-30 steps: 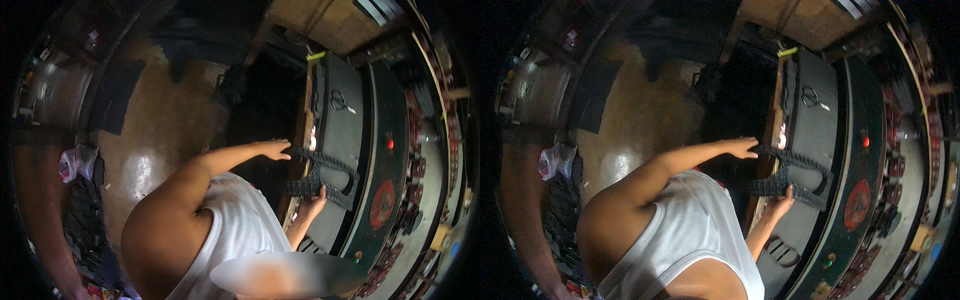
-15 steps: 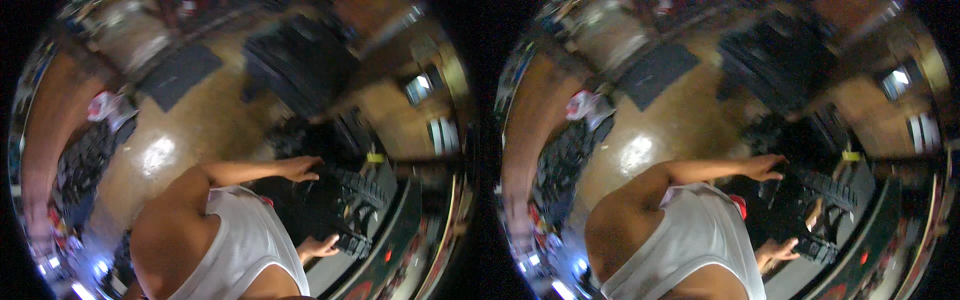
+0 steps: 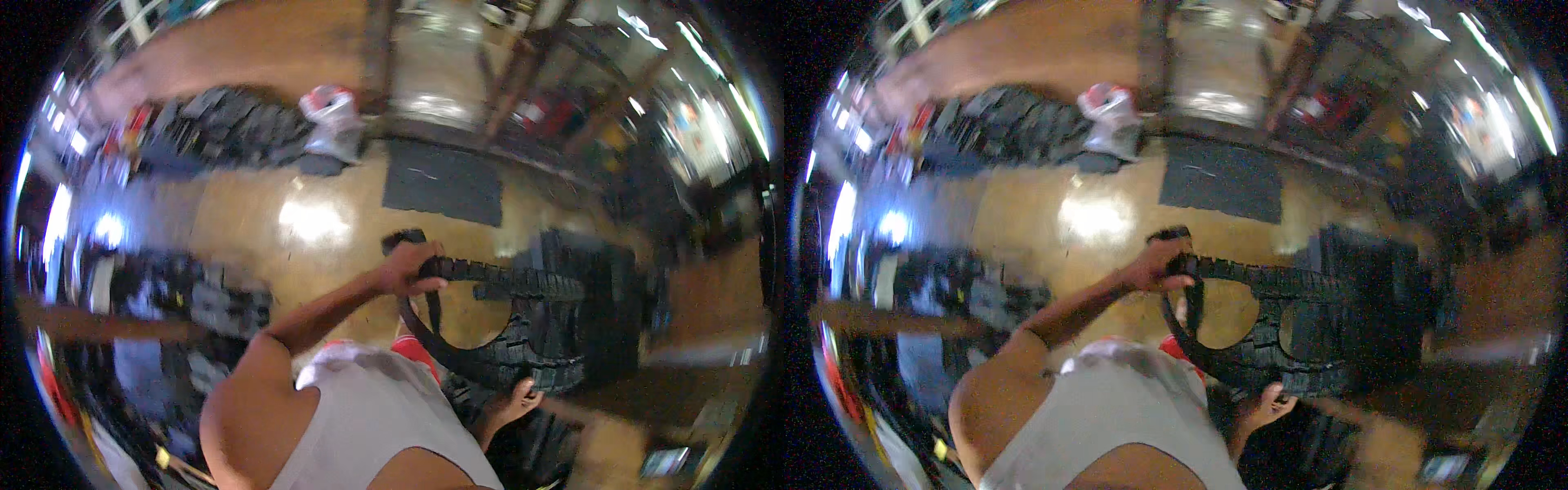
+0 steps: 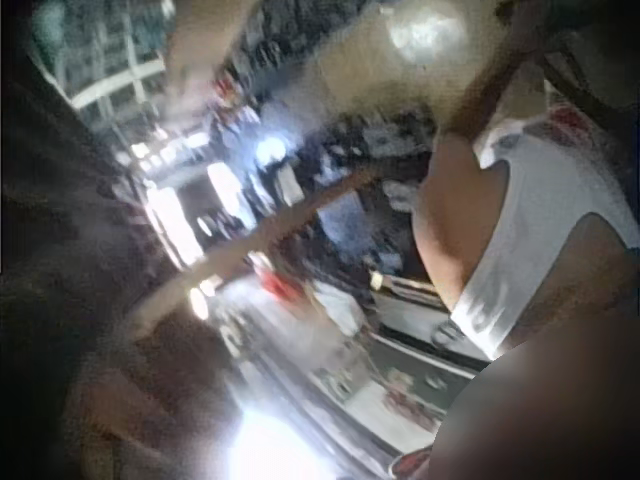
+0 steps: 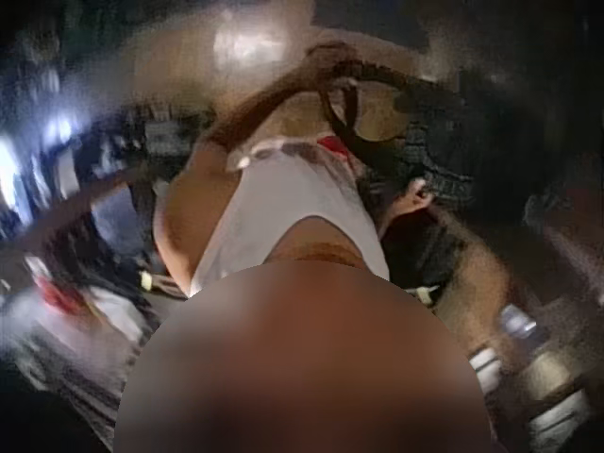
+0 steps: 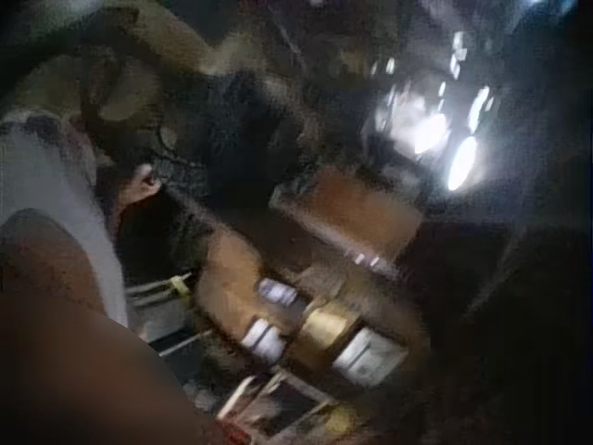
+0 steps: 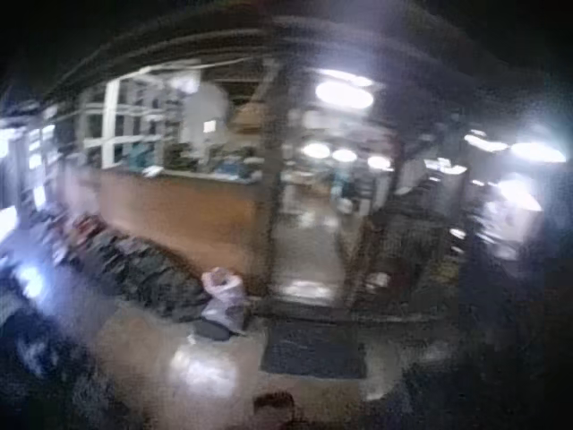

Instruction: The person retrieves a long strip of black rubber from a pile of materials and places it on a workbench. They position a metal sole template on the rubber strip, then use a cutting tool to trim the rubber around the template. The person repeats this process with a second template, cutting out two sole shapes from the rubber strip.

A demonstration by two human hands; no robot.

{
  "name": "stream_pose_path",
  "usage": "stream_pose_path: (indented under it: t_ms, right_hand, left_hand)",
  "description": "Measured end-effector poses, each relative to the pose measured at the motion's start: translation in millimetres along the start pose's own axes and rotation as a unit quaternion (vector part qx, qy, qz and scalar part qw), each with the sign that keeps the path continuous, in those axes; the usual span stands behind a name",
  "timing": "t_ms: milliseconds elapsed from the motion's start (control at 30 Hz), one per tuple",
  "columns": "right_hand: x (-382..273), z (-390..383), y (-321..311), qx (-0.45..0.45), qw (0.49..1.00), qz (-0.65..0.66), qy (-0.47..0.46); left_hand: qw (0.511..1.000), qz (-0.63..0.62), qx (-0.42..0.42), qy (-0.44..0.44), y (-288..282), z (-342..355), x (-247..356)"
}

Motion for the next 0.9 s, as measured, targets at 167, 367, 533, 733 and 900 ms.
stream_pose_path:
  t_ms: [167,367,533,733,900]
  right_hand:
    - [-69.0,43.7,144.1,-0.259,0.952,0.018,-0.163]
    - [-141.9,50.6,300.4,-0.546,0.836,-0.009,-0.052]
    - [-144.3,-16.3,406.7,-0.683,0.717,0.127,0.056]
    - [-195.6,-145.2,506.3,-0.715,0.64,0.178,-0.219]
    - [-252.3,-261.7,585.1,-0.787,0.582,0.119,-0.165]
  left_hand:
    - [0.975,0.192,0.112,0.018,-100.0,-13.5,32.0]
    - [0.898,0.363,0.231,-0.089,-172.3,-41.5,60.1]
    - [0.809,0.431,0.317,-0.244,-204.8,-134.4,89.7]
    - [0.694,0.462,0.434,-0.343,-251.8,-234.8,86.0]
    - [0.611,0.473,0.514,-0.371,-314.1,-298.7,86.4]
Point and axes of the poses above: each hand's wrist, its own z-axis towards the middle knuckle, its own y-axis out of the palm, x = y × z, the point moved 6 cm from there along z, towards the middle knuckle, and after that the axes turned 9 degrees about y, right-handed, at the moved point
